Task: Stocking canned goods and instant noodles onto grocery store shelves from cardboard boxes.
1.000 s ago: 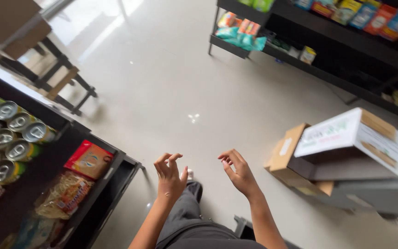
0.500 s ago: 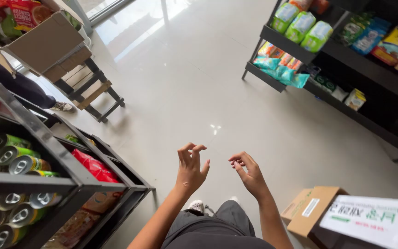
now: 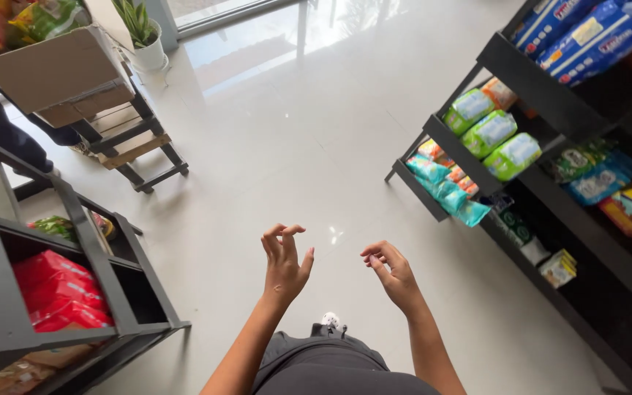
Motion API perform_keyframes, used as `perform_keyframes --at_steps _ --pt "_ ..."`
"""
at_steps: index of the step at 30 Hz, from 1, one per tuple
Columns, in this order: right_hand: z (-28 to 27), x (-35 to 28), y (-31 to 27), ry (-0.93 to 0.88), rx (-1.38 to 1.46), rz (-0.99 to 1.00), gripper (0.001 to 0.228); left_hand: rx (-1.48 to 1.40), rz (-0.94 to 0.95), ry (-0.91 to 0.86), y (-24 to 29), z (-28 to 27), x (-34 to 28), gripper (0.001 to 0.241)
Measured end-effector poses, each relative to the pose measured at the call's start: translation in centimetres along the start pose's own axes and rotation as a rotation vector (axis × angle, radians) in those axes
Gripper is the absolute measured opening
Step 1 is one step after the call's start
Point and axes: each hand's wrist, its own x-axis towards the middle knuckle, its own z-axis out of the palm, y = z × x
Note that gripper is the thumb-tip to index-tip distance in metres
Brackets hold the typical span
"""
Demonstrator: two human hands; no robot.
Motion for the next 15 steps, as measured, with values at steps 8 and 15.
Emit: perform_keyframes --at_steps 8,15 --pt "-6.1 9.3 4.5 -0.019 0.024 -0.005 0.014 0.034 -0.051 0.003 0.5 7.3 7.0 0.053" --pt "-5.5 21.7 6.0 -0.094 -0.013 -0.113 0.014 0.064 -0.161 0.077 -4.1 10.1 16.0 0.050"
